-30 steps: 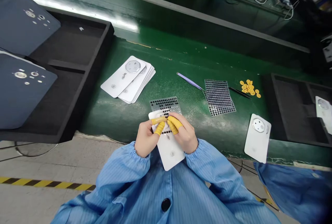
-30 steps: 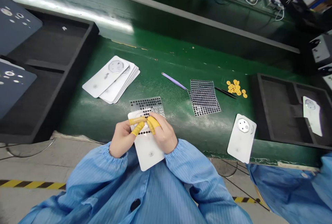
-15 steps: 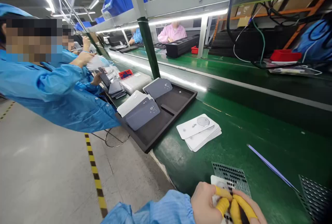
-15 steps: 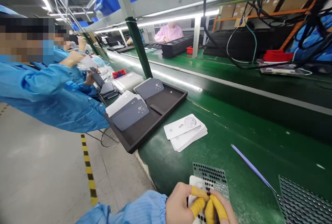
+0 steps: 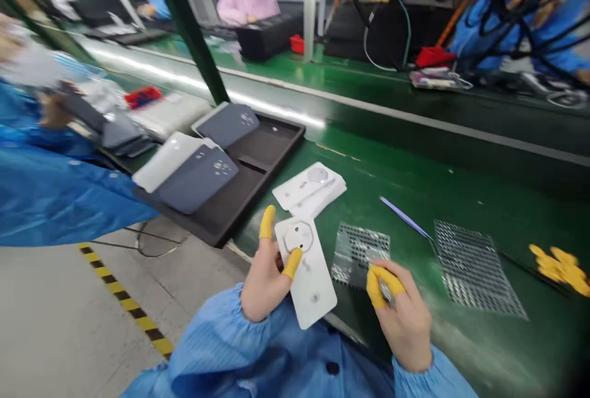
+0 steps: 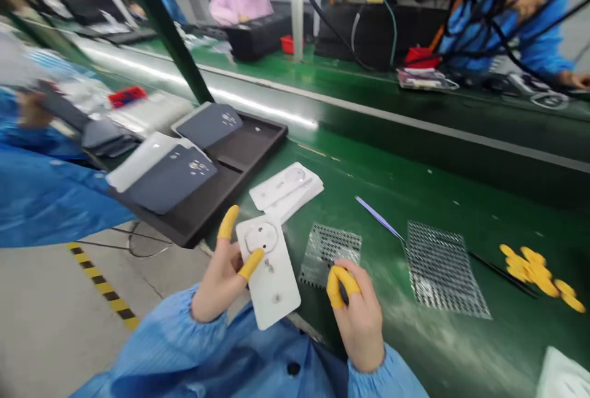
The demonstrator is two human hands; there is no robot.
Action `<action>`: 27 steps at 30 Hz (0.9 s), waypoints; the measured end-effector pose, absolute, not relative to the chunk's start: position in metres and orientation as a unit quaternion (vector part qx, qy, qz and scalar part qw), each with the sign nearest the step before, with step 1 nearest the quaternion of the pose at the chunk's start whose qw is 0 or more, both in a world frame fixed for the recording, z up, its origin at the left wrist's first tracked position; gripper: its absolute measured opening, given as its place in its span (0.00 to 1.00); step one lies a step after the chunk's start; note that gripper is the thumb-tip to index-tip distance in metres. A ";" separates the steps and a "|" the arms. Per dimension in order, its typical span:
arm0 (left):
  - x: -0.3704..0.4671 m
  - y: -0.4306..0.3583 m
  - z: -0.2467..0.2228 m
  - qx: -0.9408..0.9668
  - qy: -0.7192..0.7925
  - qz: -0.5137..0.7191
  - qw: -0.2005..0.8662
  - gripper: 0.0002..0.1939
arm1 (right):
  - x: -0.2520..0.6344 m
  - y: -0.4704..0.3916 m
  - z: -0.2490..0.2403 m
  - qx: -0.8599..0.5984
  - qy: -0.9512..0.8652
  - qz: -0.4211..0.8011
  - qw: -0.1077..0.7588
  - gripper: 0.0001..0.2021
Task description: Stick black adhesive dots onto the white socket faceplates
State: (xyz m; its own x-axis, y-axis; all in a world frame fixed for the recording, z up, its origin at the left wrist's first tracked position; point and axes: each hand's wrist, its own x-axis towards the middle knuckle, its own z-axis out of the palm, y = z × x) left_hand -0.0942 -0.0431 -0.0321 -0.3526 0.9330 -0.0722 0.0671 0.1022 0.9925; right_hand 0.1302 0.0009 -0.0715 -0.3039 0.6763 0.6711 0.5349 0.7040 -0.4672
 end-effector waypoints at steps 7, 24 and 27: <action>-0.046 -0.057 -0.012 0.435 0.555 0.513 0.489 0.11 | 0.120 -0.008 -0.011 -0.312 -0.859 0.077 0.399 0.18; -0.043 -0.056 -0.009 0.576 0.523 0.490 0.394 0.07 | 0.137 -0.014 -0.006 -0.229 -0.924 0.021 0.306 0.10; -0.041 -0.054 -0.007 0.602 0.511 0.488 0.372 0.06 | 0.137 -0.012 -0.004 -0.212 -0.927 0.041 0.306 0.10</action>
